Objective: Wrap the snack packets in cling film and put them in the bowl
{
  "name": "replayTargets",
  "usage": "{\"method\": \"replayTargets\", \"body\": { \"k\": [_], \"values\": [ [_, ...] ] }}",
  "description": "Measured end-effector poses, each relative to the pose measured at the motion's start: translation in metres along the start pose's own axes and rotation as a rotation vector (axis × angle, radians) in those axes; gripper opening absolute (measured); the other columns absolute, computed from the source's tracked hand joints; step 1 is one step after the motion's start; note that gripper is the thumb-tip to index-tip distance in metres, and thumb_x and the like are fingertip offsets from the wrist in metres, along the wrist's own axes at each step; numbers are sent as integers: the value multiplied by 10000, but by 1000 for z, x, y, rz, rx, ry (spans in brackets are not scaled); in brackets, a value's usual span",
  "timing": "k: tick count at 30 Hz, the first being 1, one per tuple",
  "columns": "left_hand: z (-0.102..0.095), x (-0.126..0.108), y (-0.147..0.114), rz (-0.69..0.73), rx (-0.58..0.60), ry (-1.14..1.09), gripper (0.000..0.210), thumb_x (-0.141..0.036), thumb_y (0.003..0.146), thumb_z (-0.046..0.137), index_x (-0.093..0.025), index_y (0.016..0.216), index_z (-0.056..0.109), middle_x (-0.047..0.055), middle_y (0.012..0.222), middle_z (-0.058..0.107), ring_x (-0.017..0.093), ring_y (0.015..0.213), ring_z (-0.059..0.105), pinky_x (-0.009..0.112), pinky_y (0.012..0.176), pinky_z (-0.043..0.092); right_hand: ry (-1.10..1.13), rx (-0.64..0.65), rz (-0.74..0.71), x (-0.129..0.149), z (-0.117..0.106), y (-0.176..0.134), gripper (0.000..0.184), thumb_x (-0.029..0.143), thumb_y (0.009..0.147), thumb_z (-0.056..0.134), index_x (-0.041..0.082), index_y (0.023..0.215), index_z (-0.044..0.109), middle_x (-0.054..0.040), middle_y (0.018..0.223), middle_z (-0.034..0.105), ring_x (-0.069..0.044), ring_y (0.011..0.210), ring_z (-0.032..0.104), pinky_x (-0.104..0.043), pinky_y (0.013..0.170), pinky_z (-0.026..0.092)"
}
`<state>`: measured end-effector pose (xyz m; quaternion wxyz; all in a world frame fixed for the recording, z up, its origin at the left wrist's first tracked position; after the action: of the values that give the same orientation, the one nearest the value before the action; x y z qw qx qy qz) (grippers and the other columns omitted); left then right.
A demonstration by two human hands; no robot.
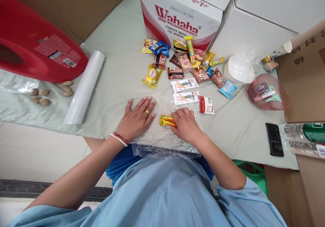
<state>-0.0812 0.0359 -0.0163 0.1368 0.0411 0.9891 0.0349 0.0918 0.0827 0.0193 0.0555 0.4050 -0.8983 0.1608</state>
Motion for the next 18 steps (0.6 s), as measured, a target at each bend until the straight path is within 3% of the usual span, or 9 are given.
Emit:
{"method": "replayTargets", "body": {
  "k": [13,18],
  "values": [
    [2,-1,0,-14,13,-23,598,-436,1102,270,-207,1648,355,126,1725,332,299,1610,307,699,1300,35,-20,16,31,-14,0,-2,466,311,870,711,146,1301,648,-153,1237,651,-354,1165,483,-479,963,384],
    [2,0,0,-20,16,-39,599,-433,1098,274,-213,1649,356,125,1725,334,302,1612,301,698,1303,26,30,-51,34,-25,-17,-9,405,325,833,733,164,1198,665,-136,1134,651,-342,1100,488,-462,954,404]
  ]
}}
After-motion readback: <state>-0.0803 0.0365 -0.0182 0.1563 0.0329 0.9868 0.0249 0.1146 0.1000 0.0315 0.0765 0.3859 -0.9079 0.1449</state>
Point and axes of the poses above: each hand's wrist, its own y-axis towards the middle knuckle, its own z-axis out of the palm, x = y × z, the point moved 8 cm from there along y, towards the middle knuckle
